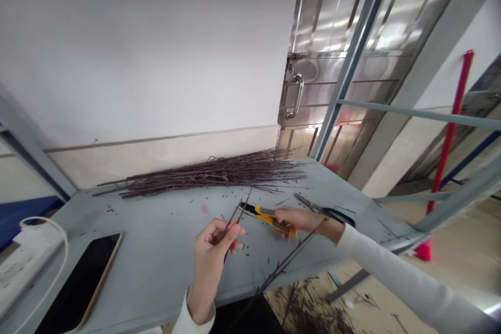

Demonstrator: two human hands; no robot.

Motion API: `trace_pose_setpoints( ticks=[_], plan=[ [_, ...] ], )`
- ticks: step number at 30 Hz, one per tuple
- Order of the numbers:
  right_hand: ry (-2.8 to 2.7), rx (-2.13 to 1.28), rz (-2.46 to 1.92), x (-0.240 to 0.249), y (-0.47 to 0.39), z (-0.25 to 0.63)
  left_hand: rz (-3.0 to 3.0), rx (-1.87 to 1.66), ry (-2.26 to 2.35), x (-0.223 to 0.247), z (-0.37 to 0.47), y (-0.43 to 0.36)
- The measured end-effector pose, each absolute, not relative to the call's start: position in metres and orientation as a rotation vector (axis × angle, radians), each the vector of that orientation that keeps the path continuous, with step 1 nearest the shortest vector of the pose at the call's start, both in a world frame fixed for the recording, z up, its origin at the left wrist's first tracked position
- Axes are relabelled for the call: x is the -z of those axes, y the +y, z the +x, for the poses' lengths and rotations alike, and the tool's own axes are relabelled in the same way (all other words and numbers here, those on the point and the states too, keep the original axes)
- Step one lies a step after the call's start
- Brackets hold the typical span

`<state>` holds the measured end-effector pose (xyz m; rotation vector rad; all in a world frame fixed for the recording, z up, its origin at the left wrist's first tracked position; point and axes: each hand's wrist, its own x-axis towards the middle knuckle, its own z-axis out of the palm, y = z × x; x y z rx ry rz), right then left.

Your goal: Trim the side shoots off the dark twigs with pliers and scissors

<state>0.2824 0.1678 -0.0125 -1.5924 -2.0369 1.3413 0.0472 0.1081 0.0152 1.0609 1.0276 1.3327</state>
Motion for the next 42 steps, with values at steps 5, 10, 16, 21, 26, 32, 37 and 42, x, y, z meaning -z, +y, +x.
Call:
trace_pose_setpoints(
  ticks=[5, 10, 16, 21, 26, 32, 37, 42],
  plan=[
    [-1.748, -1.682, -1.166, -0.008, 0.145, 0.282, 1.04, -1.34, 1.032, -0.017, 0.045, 0.108],
    [-1.796, -1.456, -1.111, -0.019, 0.136, 0.28, 1.035, -1.343, 1.059, -0.017, 0.045, 0.108],
    [-1.957, -1.235, -1.102, -0.032, 0.133, 0.278, 1.01, -1.343, 1.072, -0.021, 0.046, 0.108],
    [-1.981, -1.192, -1.063, -0.038, 0.131, 0.276, 1.04, -1.327, 1.107, -0.021, 0.046, 0.107],
    [-1.931, -1.17, -1.097, -0.041, 0.132, 0.273, 1.133, -1.312, 1.081, -0.022, 0.047, 0.105],
    [-1.907, -1.091, -1.119, -0.039, 0.134, 0.27, 1.148, -1.287, 1.079, -0.02, 0.046, 0.105],
    [-1.982, -0.644, -1.249, -0.027, 0.136, 0.271, 1.152, -1.248, 1.101, -0.018, 0.045, 0.105],
    [-2.013, 0.052, -1.212, -0.009, 0.14, 0.274, 1.123, -1.234, 1.101, -0.017, 0.049, 0.105]
  ],
)
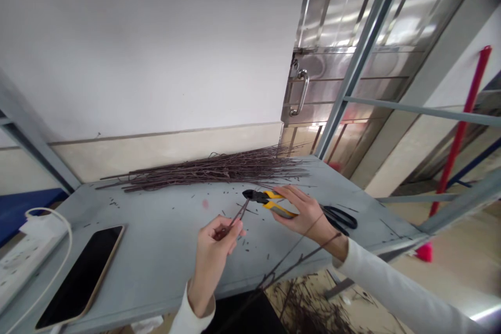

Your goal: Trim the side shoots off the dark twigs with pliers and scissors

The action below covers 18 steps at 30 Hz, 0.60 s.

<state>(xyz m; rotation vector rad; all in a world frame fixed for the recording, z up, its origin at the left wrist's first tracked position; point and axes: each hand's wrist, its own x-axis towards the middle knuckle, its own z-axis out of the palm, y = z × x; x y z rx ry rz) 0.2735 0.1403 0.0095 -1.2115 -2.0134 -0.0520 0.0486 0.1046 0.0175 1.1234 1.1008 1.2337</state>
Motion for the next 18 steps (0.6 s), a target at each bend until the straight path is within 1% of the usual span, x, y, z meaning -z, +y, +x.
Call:
trace_pose_setpoints(
  ticks=[2, 4, 8, 12, 18],
  plan=[
    [-2.013, 0.201, -1.231, -0.004, 0.143, 0.273, 1.108, -1.237, 1.086, -0.018, 0.051, 0.104],
    [-1.986, 0.241, -1.29, 0.0, 0.145, 0.269, 1.101, -1.244, 1.077, -0.018, 0.053, 0.104],
    [-1.906, 0.105, -1.428, 0.005, 0.146, 0.253, 1.101, -1.261, 1.084, -0.02, 0.052, 0.103],
    [-1.883, -0.246, -1.54, 0.006, 0.14, 0.238, 1.129, -1.291, 1.144, -0.022, 0.045, 0.105],
    [-1.718, -1.069, -1.215, 0.004, 0.126, 0.233, 1.169, -1.333, 1.192, -0.022, 0.039, 0.109]
  ],
)
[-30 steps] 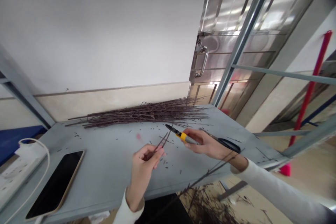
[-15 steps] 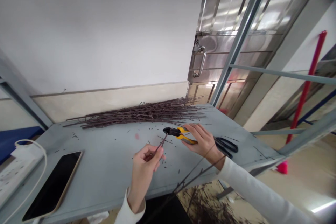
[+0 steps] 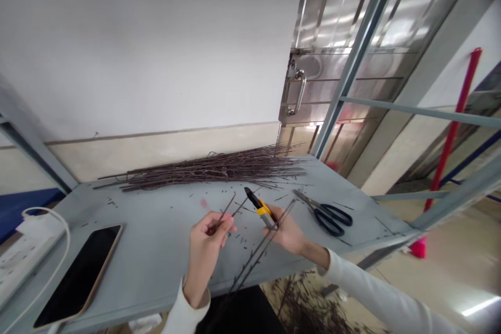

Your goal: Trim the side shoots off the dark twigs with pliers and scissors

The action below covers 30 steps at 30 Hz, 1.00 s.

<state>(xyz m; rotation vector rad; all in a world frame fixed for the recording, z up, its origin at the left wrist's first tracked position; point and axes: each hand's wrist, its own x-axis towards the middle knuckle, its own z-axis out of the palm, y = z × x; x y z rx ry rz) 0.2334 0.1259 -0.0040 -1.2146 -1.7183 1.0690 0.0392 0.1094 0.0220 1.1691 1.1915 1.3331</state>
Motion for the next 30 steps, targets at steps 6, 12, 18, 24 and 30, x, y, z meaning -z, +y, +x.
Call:
trace_pose_setpoints(
  ticks=[6, 12, 18, 24, 30],
  plan=[
    [-1.593, -1.789, -0.953, 0.006, 0.116, 0.246, 1.221, -1.321, 1.227, -0.025, 0.042, 0.11],
    [-1.467, -2.238, -0.692, 0.006, 0.114, 0.251, 1.27, -1.268, 1.171, -0.022, 0.044, 0.108],
    [-2.016, -1.082, -1.056, -0.008, 0.125, 0.256, 1.273, -1.187, 1.036, -0.023, 0.041, 0.105],
    [-2.122, -0.243, -1.132, -0.016, 0.137, 0.262, 1.243, -1.077, 0.913, -0.025, 0.042, 0.109],
    [-2.052, 0.052, -1.051, -0.015, 0.147, 0.262, 1.278, -1.073, 0.896, -0.024, 0.038, 0.112]
  ],
)
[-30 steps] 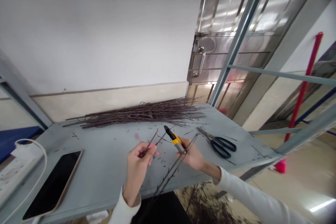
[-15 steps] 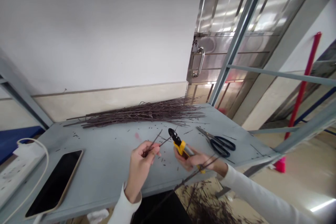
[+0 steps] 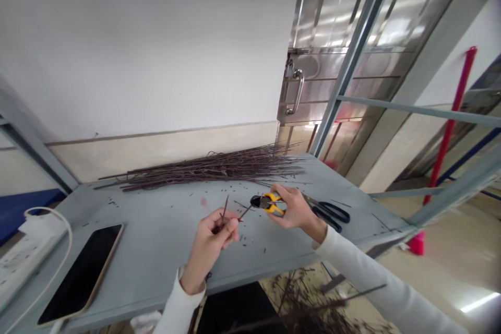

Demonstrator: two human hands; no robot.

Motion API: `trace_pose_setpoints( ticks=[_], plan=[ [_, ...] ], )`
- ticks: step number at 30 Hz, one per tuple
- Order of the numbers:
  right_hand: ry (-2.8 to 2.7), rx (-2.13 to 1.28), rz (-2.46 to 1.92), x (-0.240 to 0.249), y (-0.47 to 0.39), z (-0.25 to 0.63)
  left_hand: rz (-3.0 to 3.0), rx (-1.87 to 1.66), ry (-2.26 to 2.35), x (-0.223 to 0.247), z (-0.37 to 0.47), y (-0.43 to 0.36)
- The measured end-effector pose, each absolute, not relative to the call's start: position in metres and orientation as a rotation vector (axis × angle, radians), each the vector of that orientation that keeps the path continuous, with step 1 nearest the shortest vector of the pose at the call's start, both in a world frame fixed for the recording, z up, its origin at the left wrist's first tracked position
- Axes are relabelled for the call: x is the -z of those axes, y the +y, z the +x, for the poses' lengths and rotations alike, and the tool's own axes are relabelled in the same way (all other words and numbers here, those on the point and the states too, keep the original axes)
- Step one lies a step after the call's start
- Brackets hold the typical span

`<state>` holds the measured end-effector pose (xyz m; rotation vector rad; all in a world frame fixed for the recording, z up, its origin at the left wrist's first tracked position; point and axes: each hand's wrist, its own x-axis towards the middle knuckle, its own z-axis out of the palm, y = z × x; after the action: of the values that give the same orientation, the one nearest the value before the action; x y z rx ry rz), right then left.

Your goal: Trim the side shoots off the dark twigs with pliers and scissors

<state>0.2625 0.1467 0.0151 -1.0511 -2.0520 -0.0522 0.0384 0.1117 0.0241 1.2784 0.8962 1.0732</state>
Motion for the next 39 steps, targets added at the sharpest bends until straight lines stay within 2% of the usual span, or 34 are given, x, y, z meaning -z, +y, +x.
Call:
trace_pose_setpoints(
  ticks=[10, 16, 21, 26, 32, 35, 39],
  plan=[
    [-2.066, -0.431, -1.133, -0.003, 0.126, 0.258, 1.312, -1.007, 0.889, -0.017, 0.038, 0.122],
    [-1.709, -1.268, -1.116, 0.006, 0.107, 0.253, 1.36, -1.018, 0.9, -0.008, 0.041, 0.133],
    [-1.663, -1.623, -1.012, 0.01, 0.101, 0.264, 1.431, -1.103, 0.973, -0.009, 0.042, 0.126],
    [-1.42, -2.048, -0.71, 0.008, 0.101, 0.275, 1.623, -1.194, 1.153, -0.014, 0.045, 0.103],
    [-1.432, -2.168, -0.694, -0.013, 0.1, 0.28, 2.069, -1.559, 1.211, -0.008, 0.049, 0.079],
    [-1.557, -2.021, -0.951, -0.032, 0.096, 0.283, 2.219, -1.697, 1.184, 0.001, 0.054, 0.073],
    [-1.681, -1.787, -1.229, -0.055, 0.09, 0.285, 2.294, -1.678, 1.196, 0.016, 0.057, 0.073]
  ],
)
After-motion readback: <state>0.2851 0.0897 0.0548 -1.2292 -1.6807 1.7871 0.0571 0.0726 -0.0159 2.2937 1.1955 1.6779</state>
